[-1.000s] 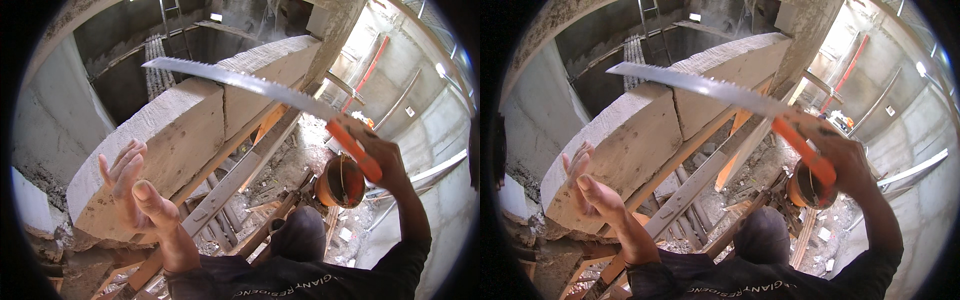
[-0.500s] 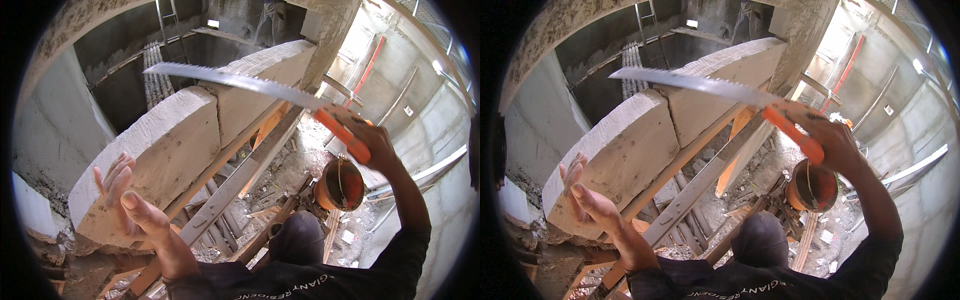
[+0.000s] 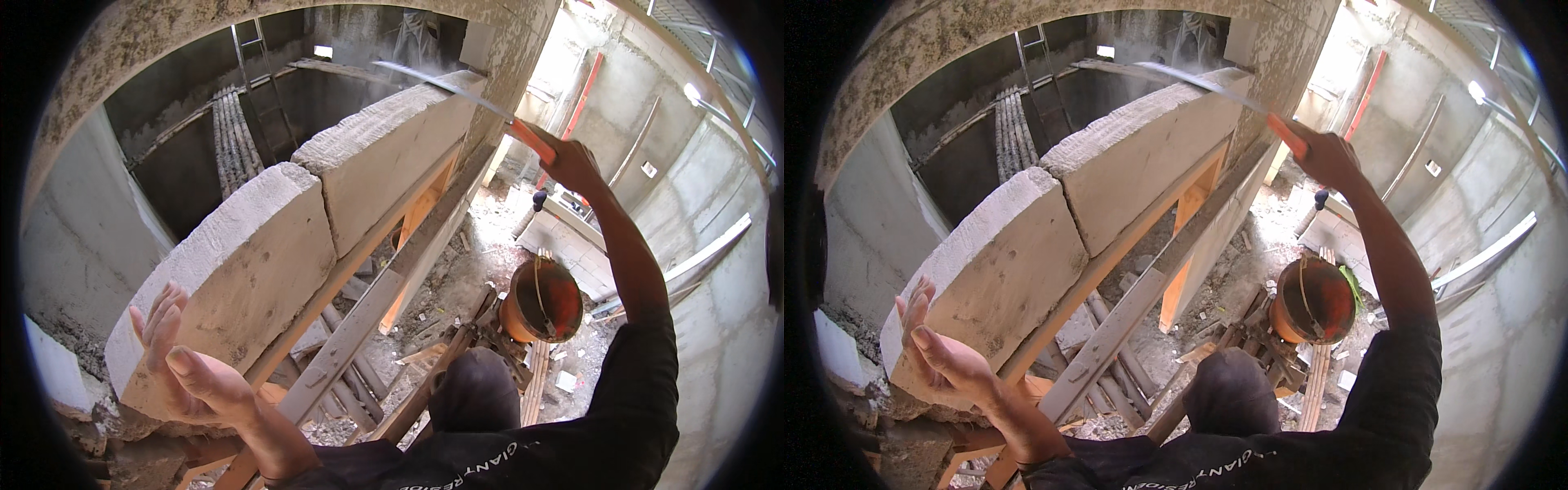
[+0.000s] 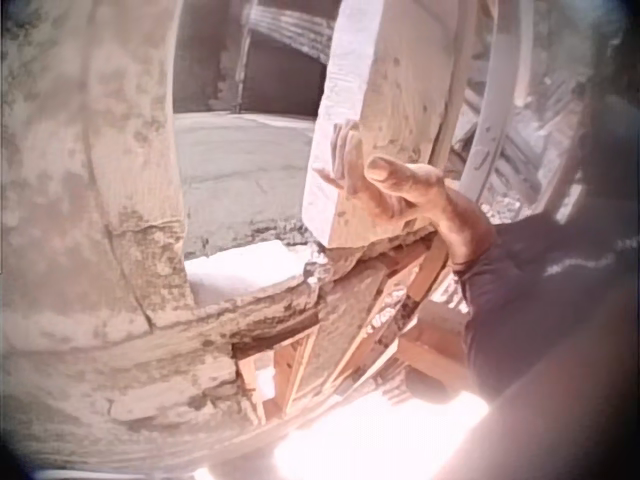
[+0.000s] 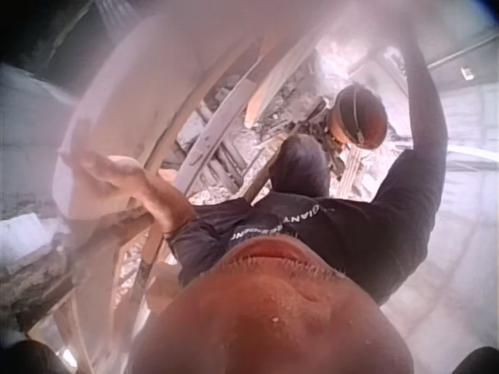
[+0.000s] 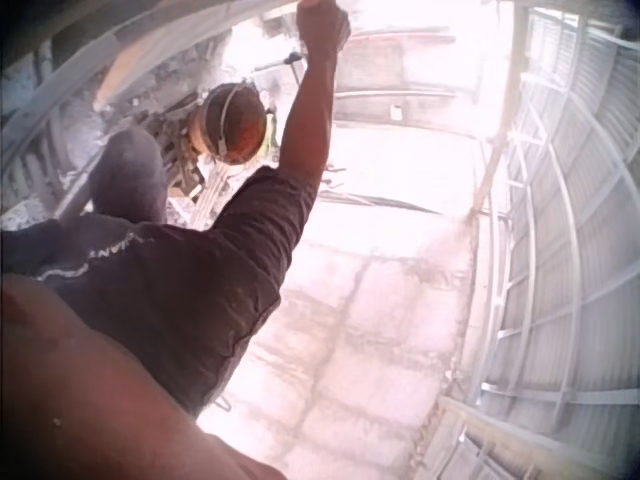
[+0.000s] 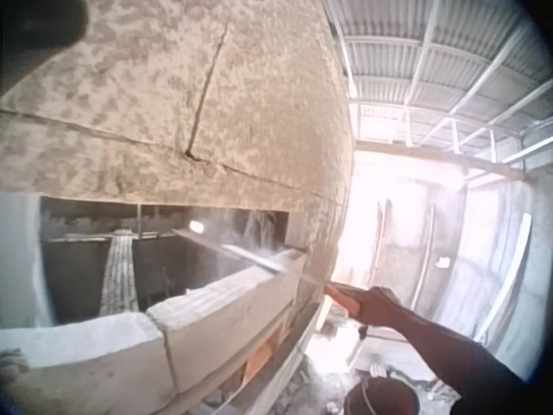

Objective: The person uses a hand saw to cut a large block of stone resting on a wooden support frame. The person measures the stone with a tape measure and then continues sawing through the block.

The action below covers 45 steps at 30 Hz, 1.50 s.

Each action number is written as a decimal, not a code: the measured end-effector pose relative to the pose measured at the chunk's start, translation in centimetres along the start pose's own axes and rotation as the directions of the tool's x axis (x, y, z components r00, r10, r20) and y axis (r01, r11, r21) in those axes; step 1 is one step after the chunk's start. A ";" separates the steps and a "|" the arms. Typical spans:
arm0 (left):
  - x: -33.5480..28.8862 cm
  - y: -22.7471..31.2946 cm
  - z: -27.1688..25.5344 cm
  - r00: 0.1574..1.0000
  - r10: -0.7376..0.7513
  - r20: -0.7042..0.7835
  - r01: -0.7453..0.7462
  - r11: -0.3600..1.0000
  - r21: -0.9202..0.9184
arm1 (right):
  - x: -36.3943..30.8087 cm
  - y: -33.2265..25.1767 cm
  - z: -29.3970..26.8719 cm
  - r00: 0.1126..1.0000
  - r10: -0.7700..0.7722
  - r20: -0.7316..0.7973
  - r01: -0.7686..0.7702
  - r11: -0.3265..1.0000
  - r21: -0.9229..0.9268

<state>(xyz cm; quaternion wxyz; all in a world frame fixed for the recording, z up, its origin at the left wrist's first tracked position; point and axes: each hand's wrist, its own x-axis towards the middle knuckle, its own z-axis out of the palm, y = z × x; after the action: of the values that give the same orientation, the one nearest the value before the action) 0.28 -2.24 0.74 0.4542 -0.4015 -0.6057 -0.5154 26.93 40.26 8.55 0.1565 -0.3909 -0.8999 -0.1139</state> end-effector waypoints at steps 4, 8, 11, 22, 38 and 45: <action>-0.4 -0.5 1.1 0.998 -0.038 -0.058 0.035 0.998 -0.051 | 0.8 3.4 0.4 0.998 0.047 -0.048 -0.051 0.995 -0.088; 0.4 1.5 1.8 0.997 -0.044 -0.064 0.036 0.993 -0.114 | 1.9 4.6 1.3 0.997 0.018 -0.072 -0.037 0.962 -0.272; 0.6 1.4 1.1 0.995 -0.059 -0.084 0.047 0.989 -0.138 | -1.6 -0.4 0.5 0.987 -0.027 -0.161 0.011 0.995 -0.100; -0.2 1.7 1.5 0.991 -0.104 -0.084 0.083 0.971 -0.224 | -9.9 -12.0 -3.0 0.879 -0.387 -0.280 0.425 0.900 0.092; -3.7 4.0 6.8 0.975 0.011 0.223 0.106 0.856 -0.506 | -32.5 6.3 -1.0 0.765 0.593 -0.252 -0.402 0.745 0.533; -7.0 6.9 10.7 0.780 0.195 0.595 0.135 0.875 -0.465 | -34.1 0.6 0.9 0.595 0.803 0.034 -0.529 0.360 0.768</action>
<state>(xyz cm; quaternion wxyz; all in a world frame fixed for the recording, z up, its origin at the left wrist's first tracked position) 7.22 9.26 -4.79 0.1208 -0.6594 -0.5666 -0.4792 49.26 18.20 -4.92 0.4835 -0.6064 -0.5793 0.2511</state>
